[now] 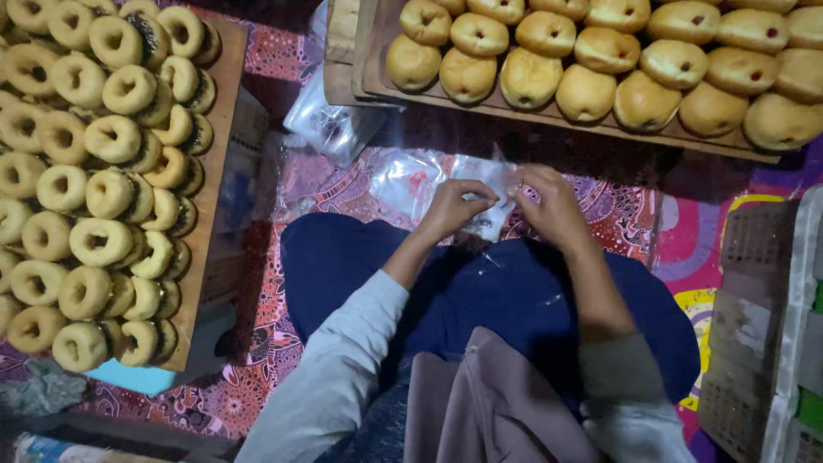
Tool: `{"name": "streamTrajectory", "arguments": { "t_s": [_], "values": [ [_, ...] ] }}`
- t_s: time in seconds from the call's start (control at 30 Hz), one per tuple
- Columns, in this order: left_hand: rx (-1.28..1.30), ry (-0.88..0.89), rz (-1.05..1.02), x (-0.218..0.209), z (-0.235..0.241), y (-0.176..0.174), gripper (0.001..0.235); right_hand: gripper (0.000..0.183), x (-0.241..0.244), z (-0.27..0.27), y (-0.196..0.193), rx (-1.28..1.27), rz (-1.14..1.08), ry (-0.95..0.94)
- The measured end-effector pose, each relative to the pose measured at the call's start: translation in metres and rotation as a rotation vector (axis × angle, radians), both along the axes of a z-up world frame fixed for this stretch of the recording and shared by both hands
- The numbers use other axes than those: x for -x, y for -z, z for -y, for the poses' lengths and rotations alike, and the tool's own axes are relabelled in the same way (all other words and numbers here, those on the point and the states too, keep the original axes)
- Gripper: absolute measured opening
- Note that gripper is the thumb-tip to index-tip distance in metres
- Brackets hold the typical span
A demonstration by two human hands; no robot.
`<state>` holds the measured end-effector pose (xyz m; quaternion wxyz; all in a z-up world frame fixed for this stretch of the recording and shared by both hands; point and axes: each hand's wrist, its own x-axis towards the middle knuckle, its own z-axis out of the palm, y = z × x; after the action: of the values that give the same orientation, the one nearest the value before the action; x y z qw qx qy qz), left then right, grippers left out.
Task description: The person sits on the floor and repeatedly picks up round buns from a wooden board, places them into clear plastic bags, and sets the packaged buns into a white crate. The person handles the buns and bags by hand.
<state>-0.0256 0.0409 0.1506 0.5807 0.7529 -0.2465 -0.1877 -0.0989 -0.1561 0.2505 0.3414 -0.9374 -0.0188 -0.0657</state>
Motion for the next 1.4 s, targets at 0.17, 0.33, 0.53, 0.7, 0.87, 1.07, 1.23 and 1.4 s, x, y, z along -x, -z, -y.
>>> {"name": "streamTrajectory", "arguments": {
  "t_s": [0.17,0.33,0.53,0.7,0.87,1.07,1.23,1.4],
  "values": [
    [-0.187,0.077,0.199,-0.002,-0.017,-0.07,0.015,0.036,-0.012,0.002,-0.021,-0.001,0.238,-0.216],
    [-0.077,0.071,0.179,-0.003,-0.018,-0.099,0.017,0.013,-0.01,-0.005,-0.035,0.018,-0.002,-0.241],
    [-0.101,-0.257,0.437,0.006,0.006,-0.109,0.018,0.02,0.017,-0.031,-0.082,0.085,0.492,0.064],
    [0.183,-0.39,0.469,0.033,0.04,-0.102,0.023,0.023,0.043,-0.056,-0.073,-0.09,0.272,0.237],
    [0.374,-0.162,0.558,0.045,0.034,-0.085,0.03,0.035,0.027,-0.043,-0.038,-0.06,0.287,0.183],
    [0.818,-0.181,-0.145,0.06,0.026,-0.068,0.054,0.055,0.015,-0.055,-0.043,-0.054,0.28,0.185],
    [1.286,0.152,-0.674,0.017,0.028,-0.059,0.076,0.056,-0.014,-0.056,-0.028,0.03,0.364,-0.049],
    [1.235,0.085,-0.558,-0.082,0.015,-0.048,0.007,0.029,-0.036,-0.053,0.014,-0.451,0.271,0.099]
  ]
}}
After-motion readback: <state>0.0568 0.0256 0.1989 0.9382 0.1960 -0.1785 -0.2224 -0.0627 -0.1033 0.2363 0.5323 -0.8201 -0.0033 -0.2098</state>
